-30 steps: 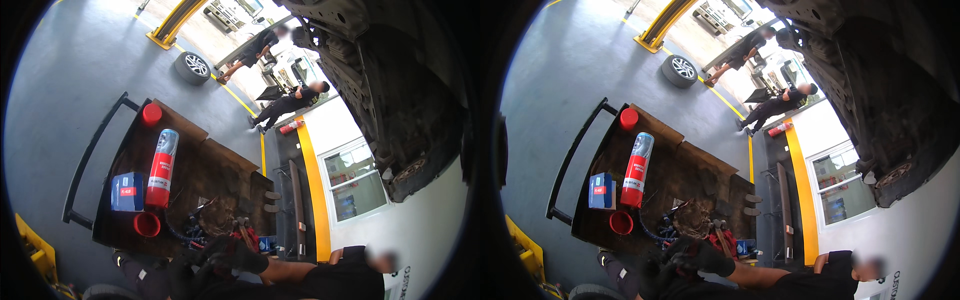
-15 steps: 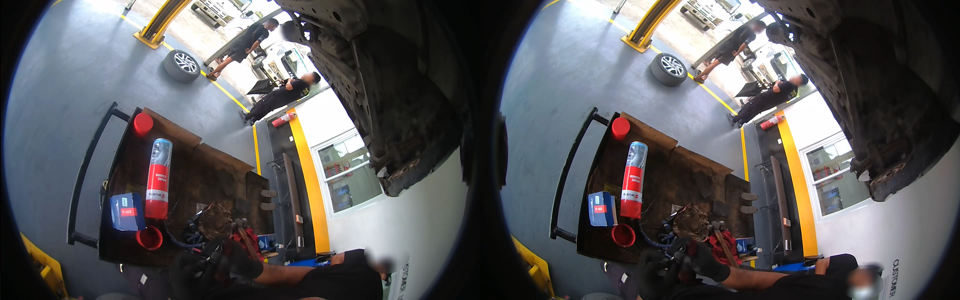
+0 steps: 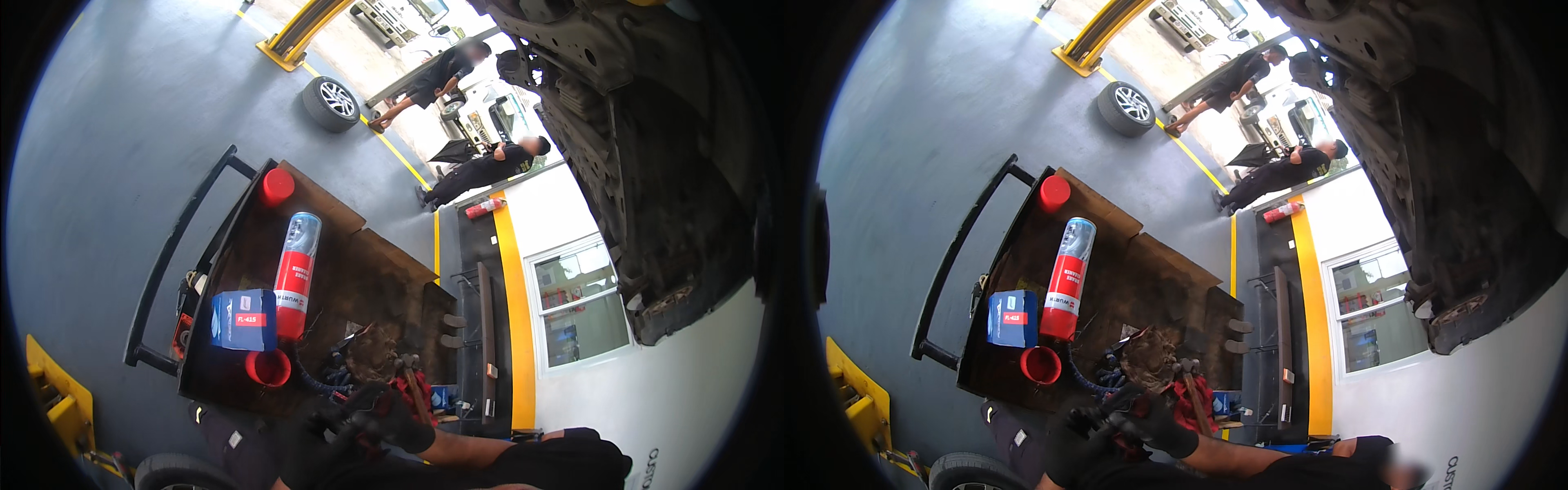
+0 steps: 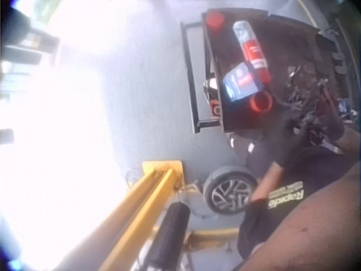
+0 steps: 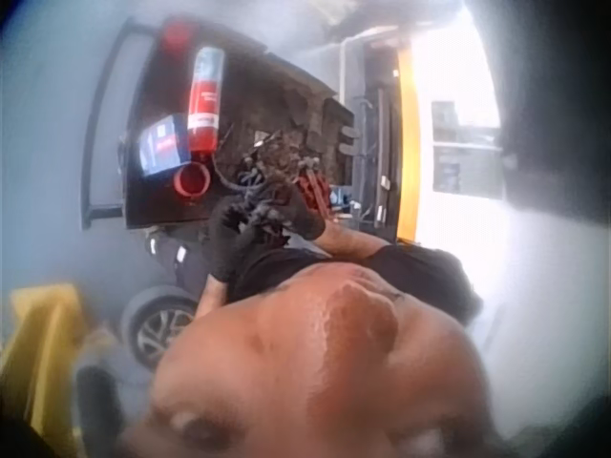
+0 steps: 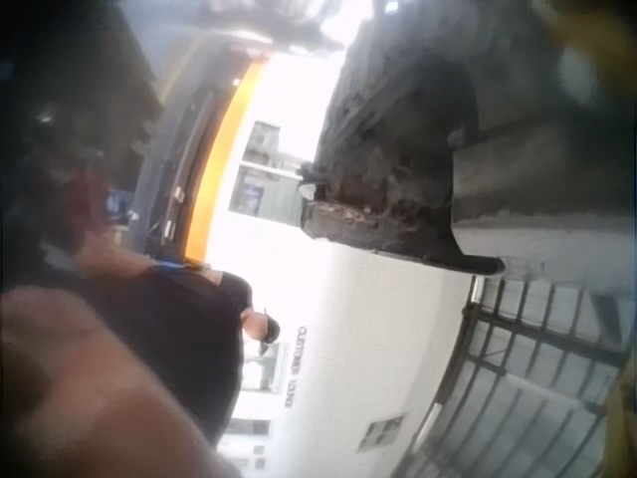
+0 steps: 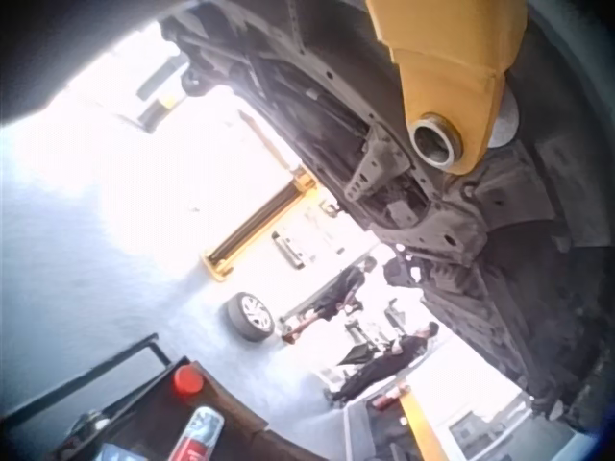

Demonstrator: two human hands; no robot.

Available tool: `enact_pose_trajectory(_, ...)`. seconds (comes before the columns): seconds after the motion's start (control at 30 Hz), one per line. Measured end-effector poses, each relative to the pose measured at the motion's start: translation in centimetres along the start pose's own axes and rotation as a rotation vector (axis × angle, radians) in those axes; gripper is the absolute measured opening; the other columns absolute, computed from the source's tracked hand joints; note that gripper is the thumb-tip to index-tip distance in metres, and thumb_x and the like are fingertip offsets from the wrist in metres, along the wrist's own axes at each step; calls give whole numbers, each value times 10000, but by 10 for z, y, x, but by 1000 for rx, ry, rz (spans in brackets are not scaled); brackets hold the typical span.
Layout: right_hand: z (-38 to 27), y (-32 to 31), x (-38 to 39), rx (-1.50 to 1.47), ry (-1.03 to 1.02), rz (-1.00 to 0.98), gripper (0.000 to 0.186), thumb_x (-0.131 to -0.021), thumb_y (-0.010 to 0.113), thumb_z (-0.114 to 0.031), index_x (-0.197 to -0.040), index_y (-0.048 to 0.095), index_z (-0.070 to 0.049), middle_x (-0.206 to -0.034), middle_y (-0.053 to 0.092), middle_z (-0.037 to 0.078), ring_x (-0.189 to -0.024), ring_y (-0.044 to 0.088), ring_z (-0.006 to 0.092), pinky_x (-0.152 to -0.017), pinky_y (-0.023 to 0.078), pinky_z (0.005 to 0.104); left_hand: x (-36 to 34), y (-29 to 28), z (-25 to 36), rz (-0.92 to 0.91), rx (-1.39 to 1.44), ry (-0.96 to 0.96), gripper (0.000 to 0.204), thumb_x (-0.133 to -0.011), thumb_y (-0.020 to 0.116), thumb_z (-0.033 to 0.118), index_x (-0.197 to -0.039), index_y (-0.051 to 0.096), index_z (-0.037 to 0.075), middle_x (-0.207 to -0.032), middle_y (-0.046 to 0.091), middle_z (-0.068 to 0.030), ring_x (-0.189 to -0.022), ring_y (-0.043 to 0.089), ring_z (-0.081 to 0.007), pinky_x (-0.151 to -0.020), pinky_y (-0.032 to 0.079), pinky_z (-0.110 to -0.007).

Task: The person works on a small mechanical component on a workbench in an auto repair shop. They use a hammer and a small metal tool to adjust and clean the part, then spray it with a lubricant. The task involves repeated handling and minor adjustments of the component.

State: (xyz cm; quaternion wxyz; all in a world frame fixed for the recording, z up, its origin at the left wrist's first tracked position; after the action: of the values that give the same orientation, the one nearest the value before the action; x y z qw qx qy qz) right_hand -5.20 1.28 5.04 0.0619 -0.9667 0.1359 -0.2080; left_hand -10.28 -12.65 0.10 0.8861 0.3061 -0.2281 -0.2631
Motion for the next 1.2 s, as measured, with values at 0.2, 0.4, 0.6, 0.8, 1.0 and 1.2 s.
enact_pose_trajectory(0.2, 7, -6, -6, -212, 304, 206, 193, -1047, 628, -79, -1226, 666, -18, -1065, 721, 51, -968, 680, 129, -879, 548, 293, 10, 20, 70, -87, -782, 781, 318, -740, 897, 38, -972, 685, 84, -939, 684, -107, -796, 706, -267, -661, 556, -377)
enact_pose_trajectory(0.4, 11, -8, -1, -214, 369, 83, 227, -1042, 667, -96, -1255, 633, -24, -1052, 715, 46, -969, 686, 120, -888, 551, 286, 6, 4, 72, -13, -475, 494, 237, -827, 866, 56, -991, 696, 51, -908, 716, -88, -774, 724, -246, -656, 568, -381)
enact_pose_trajectory(0.6, 12, 1, 3, -298, 229, -27, 380, -970, 768, -46, -1314, 608, -30, -1037, 714, 32, -962, 691, 98, -895, 553, 283, 3, 7, -6, -110, 101, -151, 120, -940, 801, 33, -978, 687, 24, -905, 744, -31, -827, 692, -112, -674, 551, -320)
enact_pose_trajectory(0.8, 14, -33, 13, 12, 179, 78, 168, -1026, 710, -73, -1188, 685, -37, -1005, 703, 5, -960, 669, 94, -878, 541, 276, 1, 33, 18, 16, -331, 214, 172, -868, 857, 62, -917, 695, 32, -857, 696, -23, -759, 651, -112, -672, 532, -307)
enact_pose_trajectory(1.0, 23, -84, 19, -454, -41, 330, 127, -1064, 661, -85, -1184, 697, -64, -995, 690, -18, -910, 647, 96, -856, 548, 279, -7, 104, 60, -102, -687, 505, 197, -814, 876, 93, -922, 715, 59, -921, 685, -99, -791, 697, -230, -690, 545, -359)
enact_pose_trajectory(1.2, -61, -137, 36, -800, -371, 304, 236, -1155, 545, -274, -1227, 686, -99, -1096, 687, 28, -1011, 661, 145, -924, 563, 325, 13, 224, 137, -188, -1036, 926, 235, -811, 855, 95, -984, 697, 83, -1029, 699, -148, -991, 690, -402, -831, 559, -434)
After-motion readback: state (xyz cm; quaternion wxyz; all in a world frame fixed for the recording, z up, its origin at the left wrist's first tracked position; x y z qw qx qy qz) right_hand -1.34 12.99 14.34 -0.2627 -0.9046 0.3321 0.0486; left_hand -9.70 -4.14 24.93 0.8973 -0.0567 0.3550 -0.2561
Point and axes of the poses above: each hand's wrist, its own x-axis away from the middle knuckle, its own y-axis out of the palm, z = x × y, the point moved 10 cm from there along -x, towards the middle knuckle
